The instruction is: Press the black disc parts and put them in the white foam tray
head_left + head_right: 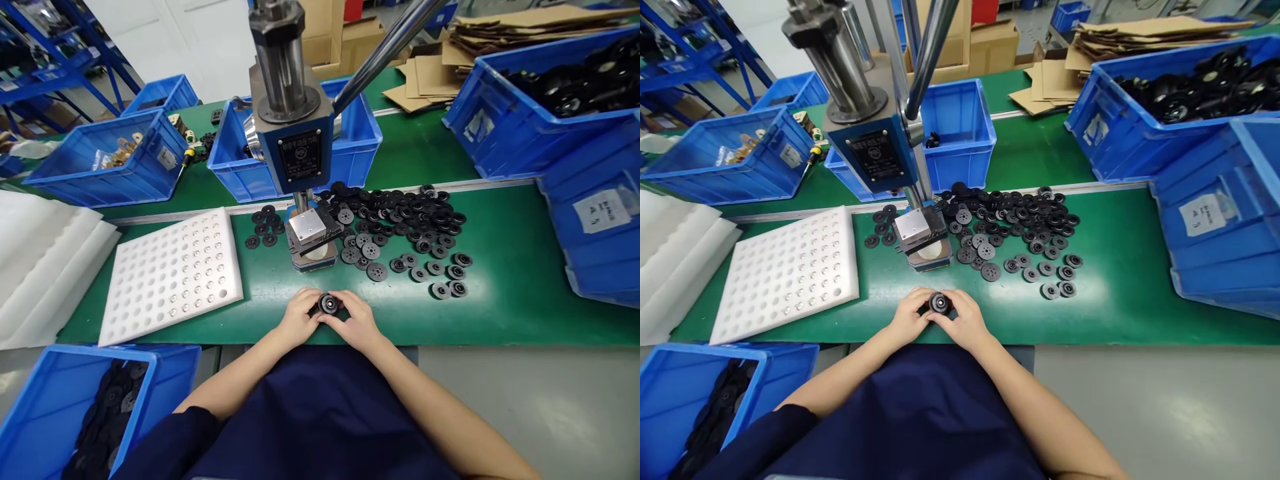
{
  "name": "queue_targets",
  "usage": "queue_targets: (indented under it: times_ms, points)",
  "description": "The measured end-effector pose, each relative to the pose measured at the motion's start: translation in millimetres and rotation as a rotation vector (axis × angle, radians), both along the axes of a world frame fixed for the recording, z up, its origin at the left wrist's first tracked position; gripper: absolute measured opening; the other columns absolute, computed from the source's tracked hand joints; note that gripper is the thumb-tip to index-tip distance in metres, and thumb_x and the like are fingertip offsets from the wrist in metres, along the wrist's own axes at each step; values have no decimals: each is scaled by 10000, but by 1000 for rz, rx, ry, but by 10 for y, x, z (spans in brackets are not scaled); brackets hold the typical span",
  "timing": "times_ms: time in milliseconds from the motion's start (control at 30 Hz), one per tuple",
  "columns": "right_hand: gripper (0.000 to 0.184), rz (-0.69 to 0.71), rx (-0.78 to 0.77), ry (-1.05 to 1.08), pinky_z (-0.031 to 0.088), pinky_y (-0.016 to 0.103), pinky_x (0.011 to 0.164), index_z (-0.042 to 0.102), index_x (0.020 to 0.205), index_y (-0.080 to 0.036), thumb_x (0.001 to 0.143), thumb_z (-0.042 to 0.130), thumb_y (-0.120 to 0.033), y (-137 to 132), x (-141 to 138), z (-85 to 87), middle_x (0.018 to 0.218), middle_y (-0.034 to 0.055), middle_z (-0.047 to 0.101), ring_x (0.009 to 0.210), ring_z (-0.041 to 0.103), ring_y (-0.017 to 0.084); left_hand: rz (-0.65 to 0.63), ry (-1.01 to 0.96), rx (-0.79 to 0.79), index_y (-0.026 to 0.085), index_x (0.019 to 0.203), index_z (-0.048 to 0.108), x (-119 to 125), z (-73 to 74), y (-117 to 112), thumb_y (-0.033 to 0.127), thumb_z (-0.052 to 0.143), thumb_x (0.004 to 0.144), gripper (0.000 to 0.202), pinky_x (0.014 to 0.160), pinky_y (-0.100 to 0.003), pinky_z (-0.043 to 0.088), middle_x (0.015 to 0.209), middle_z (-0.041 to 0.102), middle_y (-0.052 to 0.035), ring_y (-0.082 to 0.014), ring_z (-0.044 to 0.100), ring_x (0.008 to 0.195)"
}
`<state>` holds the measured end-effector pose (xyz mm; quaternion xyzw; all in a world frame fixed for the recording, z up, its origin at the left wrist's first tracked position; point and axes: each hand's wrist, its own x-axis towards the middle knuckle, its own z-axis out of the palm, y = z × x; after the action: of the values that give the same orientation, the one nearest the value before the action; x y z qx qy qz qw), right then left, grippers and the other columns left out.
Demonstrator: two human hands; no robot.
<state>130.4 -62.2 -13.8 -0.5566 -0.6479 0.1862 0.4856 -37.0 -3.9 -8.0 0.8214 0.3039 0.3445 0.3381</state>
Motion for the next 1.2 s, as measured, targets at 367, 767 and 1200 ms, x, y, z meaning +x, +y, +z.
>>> queue_targets:
  times_ms: [367, 767, 1200]
  points:
    - [441, -3, -22, -26, 558, 326, 658, 621, 1096, -192, 805, 726, -507, -6, -9, 4, 856, 55, 662, 736, 631, 181, -4, 64, -68, 166, 1002, 676, 11, 60, -11, 236, 554, 884, 183, 856, -437, 533, 979, 708, -120, -241, 638, 922]
    - [430, -12, -52, -35, 552, 336, 650, 614, 1092, -194, 830, 692, -526, -10, -4, 32, 849, 64, 662, 711, 619, 180, -59, 62, -12, 151, 1063, 627, 0, 67, -1, 159, 500, 909, 200, 851, -418, 530, 987, 691, -118, -231, 618, 914]
    - [382, -12, 23, -56, 544, 317, 646, 609, 1034, -182, 842, 691, -502, 3, -13, 60, 794, 44, 640, 694, 605, 165, -46, 34, 5, 161, 1057, 612, -13, -4, 0, 130, 550, 836, 231, 790, -406, 542, 941, 683, -94, -226, 621, 871]
